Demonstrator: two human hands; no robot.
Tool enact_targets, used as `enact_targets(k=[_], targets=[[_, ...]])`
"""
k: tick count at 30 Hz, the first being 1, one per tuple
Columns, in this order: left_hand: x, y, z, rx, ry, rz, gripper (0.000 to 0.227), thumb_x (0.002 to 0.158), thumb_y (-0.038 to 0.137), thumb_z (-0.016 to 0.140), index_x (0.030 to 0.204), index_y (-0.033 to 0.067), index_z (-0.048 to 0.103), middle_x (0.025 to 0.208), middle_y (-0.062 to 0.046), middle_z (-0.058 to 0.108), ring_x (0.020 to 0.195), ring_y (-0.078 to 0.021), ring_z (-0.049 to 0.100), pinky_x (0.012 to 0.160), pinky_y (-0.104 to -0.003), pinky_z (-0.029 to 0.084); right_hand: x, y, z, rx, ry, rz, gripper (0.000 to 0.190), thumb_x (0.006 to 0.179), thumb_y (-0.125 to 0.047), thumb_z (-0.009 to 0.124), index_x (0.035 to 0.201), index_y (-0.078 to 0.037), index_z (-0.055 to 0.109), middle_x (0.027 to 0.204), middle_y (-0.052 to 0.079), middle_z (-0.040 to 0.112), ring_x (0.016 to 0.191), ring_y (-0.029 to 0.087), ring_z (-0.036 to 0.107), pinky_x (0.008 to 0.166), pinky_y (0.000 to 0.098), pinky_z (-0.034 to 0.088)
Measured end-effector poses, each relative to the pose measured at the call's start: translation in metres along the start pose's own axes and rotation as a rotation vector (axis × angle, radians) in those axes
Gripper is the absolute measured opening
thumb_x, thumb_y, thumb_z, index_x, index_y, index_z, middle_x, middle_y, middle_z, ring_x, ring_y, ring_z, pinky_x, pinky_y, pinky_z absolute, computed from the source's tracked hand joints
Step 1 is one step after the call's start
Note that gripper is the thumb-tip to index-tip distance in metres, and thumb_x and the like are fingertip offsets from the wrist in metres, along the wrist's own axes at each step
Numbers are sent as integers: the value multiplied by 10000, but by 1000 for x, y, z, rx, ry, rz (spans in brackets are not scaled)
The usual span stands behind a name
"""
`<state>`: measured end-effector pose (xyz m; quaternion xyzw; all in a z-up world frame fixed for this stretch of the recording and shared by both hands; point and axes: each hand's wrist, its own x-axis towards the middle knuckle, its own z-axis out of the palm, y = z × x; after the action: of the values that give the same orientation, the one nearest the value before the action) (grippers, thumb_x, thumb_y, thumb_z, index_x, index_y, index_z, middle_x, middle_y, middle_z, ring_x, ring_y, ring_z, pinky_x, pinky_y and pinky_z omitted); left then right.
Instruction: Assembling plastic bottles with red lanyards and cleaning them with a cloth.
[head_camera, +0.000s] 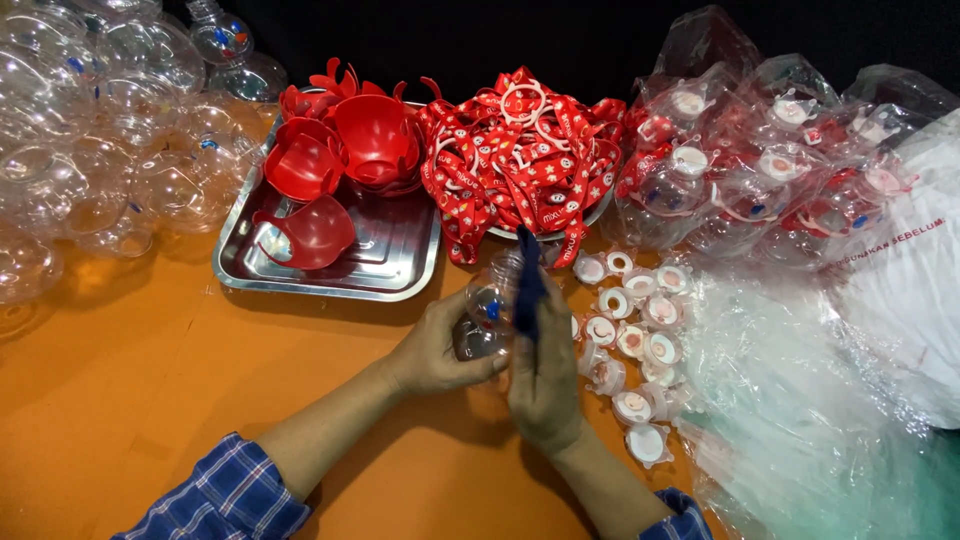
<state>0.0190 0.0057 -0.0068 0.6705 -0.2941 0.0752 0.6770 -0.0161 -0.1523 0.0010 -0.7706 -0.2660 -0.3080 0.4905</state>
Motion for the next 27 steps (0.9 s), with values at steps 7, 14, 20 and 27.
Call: enact_targets(k=[7,14,20,27], targets=[[-5,-10,7,-114,55,-55,399,735,203,894,1014,12,683,827,-130,714,815,-152,666,607,-302,577,-4,5,-6,265,76,116,407,1078,-121,335,1376,102,499,1495,285,465,1413,436,463,1164,507,399],[1,7,5,-124,69,-57,399,741,182,892,1014,-14,678,827,-143,705,802,-162,648,621,-302,588,-49,80,-9,328,210,283,379,1104,-105,304,1166,66,637,1081,152,707,1033,227,688,967,378,555],[-1,7,5,-85,38,-36,430,709,204,914,998,-6,673,820,-163,698,793,-185,669,604,-325,596,-19,61,-21,253,227,302,416,1130,-153,335,879,-27,642,710,11,589,661,80,567,701,219,526],[-3,0,2,-31,25,5,437,712,240,915,998,10,678,822,-162,697,771,-202,686,580,-328,584,4,20,-23,159,273,310,267,1106,-159,454,976,-31,648,709,-22,545,680,29,514,631,170,485]])
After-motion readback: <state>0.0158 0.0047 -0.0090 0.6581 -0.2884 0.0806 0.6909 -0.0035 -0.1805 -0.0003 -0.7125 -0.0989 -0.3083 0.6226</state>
